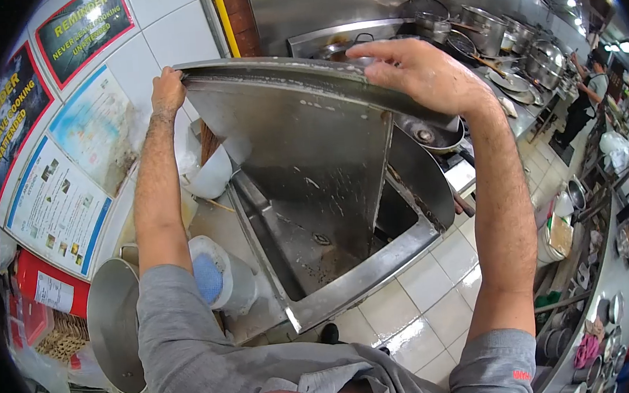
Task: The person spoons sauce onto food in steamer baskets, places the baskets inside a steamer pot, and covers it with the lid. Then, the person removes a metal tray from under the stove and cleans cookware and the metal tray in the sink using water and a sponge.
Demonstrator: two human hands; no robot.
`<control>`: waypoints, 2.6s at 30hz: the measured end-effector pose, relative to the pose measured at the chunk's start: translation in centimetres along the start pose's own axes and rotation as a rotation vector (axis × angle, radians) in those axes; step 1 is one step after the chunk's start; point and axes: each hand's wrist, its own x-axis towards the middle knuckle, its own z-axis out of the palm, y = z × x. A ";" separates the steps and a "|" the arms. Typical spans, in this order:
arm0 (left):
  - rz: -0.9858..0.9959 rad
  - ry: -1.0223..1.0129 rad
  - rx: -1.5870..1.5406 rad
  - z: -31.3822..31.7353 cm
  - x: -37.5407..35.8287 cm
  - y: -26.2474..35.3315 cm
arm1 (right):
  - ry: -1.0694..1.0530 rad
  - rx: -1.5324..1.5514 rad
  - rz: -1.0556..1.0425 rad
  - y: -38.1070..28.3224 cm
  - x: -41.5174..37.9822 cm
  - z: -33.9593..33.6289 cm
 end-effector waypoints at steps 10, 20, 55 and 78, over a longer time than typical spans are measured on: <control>0.079 0.456 -0.424 -9.3 -14.6 25.0 | -0.237 -0.058 0.054 1.7 2.7 -0.9; -0.526 0.619 -0.903 -0.6 -12.6 25.5 | -0.137 -0.257 0.008 0.3 1.6 1.0; -0.637 0.574 -1.229 -2.3 -13.6 27.6 | 0.061 -0.283 0.107 2.5 -9.2 -2.3; -0.710 0.464 -1.077 22.9 -15.1 13.2 | 0.034 -0.531 0.228 8.4 -11.9 -5.5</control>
